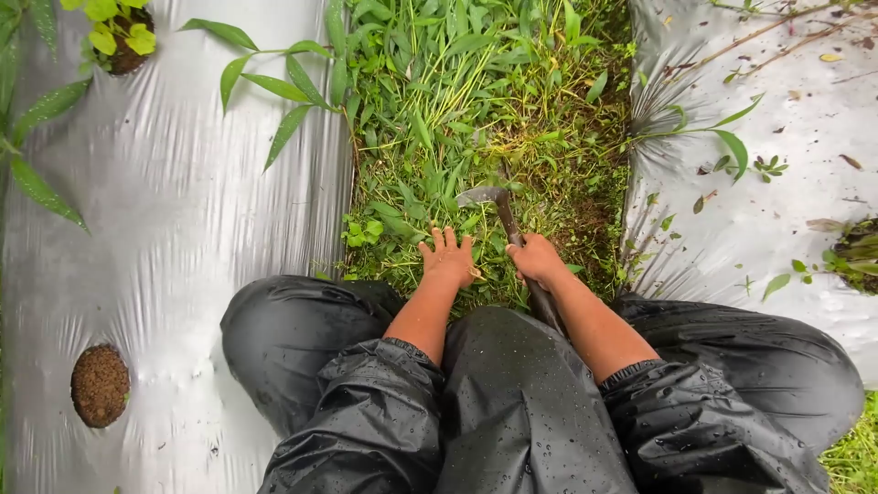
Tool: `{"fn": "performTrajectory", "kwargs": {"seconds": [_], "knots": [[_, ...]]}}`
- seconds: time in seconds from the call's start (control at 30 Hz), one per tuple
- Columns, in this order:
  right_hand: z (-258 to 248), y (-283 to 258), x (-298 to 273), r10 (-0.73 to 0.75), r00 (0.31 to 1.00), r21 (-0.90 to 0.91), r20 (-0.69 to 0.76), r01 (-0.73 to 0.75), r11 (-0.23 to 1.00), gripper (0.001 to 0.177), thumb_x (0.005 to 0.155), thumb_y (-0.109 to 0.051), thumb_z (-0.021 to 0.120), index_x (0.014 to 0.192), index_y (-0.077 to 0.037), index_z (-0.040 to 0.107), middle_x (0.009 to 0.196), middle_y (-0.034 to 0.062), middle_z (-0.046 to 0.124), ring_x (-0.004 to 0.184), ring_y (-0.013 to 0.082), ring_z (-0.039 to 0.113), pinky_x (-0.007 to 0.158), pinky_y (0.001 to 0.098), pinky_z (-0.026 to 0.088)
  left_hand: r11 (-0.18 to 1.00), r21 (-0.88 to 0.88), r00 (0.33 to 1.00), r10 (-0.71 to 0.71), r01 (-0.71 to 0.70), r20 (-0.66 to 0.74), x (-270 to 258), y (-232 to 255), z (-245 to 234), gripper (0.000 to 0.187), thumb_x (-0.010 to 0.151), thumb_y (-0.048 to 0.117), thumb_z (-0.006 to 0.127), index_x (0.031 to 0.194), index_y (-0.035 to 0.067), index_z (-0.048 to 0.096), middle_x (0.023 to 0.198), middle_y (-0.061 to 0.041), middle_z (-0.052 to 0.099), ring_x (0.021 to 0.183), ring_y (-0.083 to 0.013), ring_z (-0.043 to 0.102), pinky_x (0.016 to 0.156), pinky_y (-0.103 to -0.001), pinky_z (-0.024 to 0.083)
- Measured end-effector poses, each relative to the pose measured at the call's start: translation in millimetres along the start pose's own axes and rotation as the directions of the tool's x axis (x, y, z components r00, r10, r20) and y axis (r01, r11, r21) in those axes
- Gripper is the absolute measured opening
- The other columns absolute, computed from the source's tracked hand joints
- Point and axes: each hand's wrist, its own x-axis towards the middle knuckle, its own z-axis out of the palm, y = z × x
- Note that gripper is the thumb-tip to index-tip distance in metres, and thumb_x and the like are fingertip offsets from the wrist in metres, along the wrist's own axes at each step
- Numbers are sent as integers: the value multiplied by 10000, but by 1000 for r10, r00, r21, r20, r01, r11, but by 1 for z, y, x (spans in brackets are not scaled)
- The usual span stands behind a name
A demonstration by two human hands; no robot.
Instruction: The person sits on the ground between rows of plants and uses a sickle to cut weeds growing on the soil. They gather the cut weeds by hand and toss them aside, continuing to clear the area around the crop plants.
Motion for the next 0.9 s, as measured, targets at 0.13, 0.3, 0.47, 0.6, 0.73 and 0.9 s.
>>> {"fn": "performTrajectory", "kwargs": {"seconds": [0.13,0.3,0.47,0.6,0.73,0.9], "knots": [[2,7,2,-15,1000,-14,-19,15,1000,560,1027,-239,586,1429,143,505,768,230,681,547,257,700,472,388,630,1000,7,999,15,-15,-41,-14,5,-12,766,1041,467,554,1649,145,216,1710,-270,117,1589,-473,40,1226,-742,66],[4,7,29,-43,997,38,-65,46,998,544,1038,-263,581,1413,127,521,885,241,696,616,248,723,498,382,650,998,-35,990,-58,54,-126,5,7,-20,779,1038,583,481,1626,134,237,1658,-258,252,1571,-480,103,1217,-726,103],[17,13,57,48,999,103,12,-49,993,586,1035,-231,584,1459,150,450,821,206,680,549,226,690,460,361,621,979,-118,979,-180,169,-90,20,12,-39,881,955,425,721,1611,115,221,1638,-281,209,1550,-521,112,1182,-746,189],[11,-1,51,115,989,212,90,-132,968,647,1029,-220,588,1506,164,378,883,226,654,598,228,691,484,369,614,943,-160,951,-304,293,-50,31,24,-56,991,916,340,791,1636,98,154,1633,-334,129,1534,-567,84,1133,-733,284],[-16,-26,41,108,990,203,94,-125,971,620,1050,-207,574,1505,169,385,925,245,648,652,225,690,525,356,614,920,-201,929,-358,336,-88,67,18,-30,743,1028,251,629,1632,125,215,1607,-322,229,1520,-542,158,1083,-717,318],[-12,-24,48,52,992,56,111,-59,997,600,1078,-221,533,1508,166,374,887,222,670,658,222,703,569,386,639,975,-119,875,-221,187,-430,86,-10,24,402,1030,88,542,1430,51,508,1116,-240,679,1104,-381,653,777,-545,573]]}}
